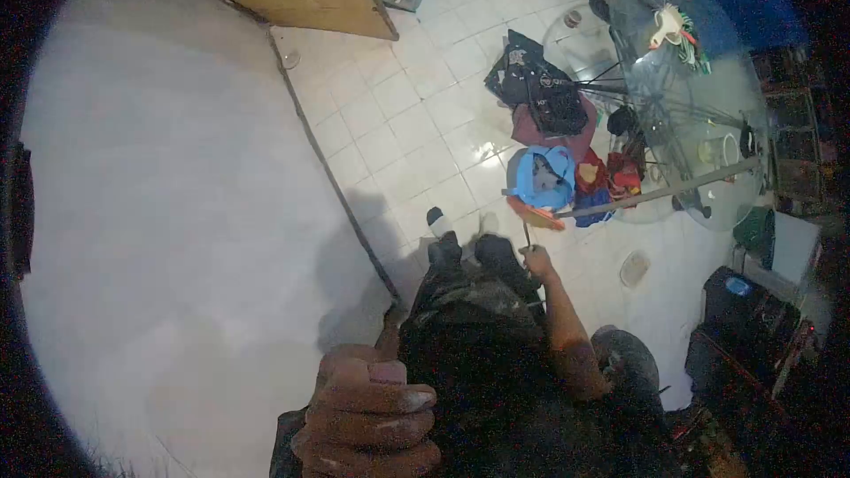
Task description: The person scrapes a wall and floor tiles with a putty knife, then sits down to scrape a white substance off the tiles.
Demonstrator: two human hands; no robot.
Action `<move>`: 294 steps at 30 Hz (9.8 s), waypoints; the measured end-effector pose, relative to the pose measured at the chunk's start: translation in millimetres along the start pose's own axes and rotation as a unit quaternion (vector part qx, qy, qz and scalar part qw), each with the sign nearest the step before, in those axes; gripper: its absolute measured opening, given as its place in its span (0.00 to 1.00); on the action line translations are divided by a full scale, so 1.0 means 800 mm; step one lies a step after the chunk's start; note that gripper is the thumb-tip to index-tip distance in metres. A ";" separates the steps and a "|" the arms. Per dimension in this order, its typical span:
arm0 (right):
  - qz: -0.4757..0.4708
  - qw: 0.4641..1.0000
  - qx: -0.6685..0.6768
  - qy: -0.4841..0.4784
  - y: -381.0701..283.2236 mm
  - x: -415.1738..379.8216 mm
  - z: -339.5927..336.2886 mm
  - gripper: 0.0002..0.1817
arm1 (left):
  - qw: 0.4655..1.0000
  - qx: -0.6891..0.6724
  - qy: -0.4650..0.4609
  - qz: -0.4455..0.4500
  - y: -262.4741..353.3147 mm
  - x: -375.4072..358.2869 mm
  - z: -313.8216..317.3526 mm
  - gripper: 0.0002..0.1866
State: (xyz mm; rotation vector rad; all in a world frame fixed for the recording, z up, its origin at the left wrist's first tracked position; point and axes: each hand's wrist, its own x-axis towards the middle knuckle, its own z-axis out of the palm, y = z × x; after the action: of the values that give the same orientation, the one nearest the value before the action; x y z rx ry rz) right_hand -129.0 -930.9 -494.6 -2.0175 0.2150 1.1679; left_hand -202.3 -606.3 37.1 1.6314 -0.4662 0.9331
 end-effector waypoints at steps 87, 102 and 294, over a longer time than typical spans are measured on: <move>-0.058 0.926 -0.319 0.194 0.136 0.678 0.310 0.35 | 0.767 0.327 -0.002 -0.553 -1.277 -0.849 -0.107 0.28; -0.086 0.929 -0.281 0.226 0.067 0.741 0.272 0.28 | 0.801 0.247 0.004 -0.546 -1.241 -0.801 -0.072 0.24; -0.415 0.806 0.272 0.324 0.028 0.745 0.264 0.16 | 0.712 0.311 -0.261 -0.574 -1.204 -0.813 -0.075 0.25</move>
State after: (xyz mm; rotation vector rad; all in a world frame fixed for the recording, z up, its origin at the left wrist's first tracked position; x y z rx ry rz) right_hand 56.0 -665.8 -1038.8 -1.6028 -0.0229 -0.1596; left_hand 82.5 -394.6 -1071.3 2.2836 0.5974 -0.4176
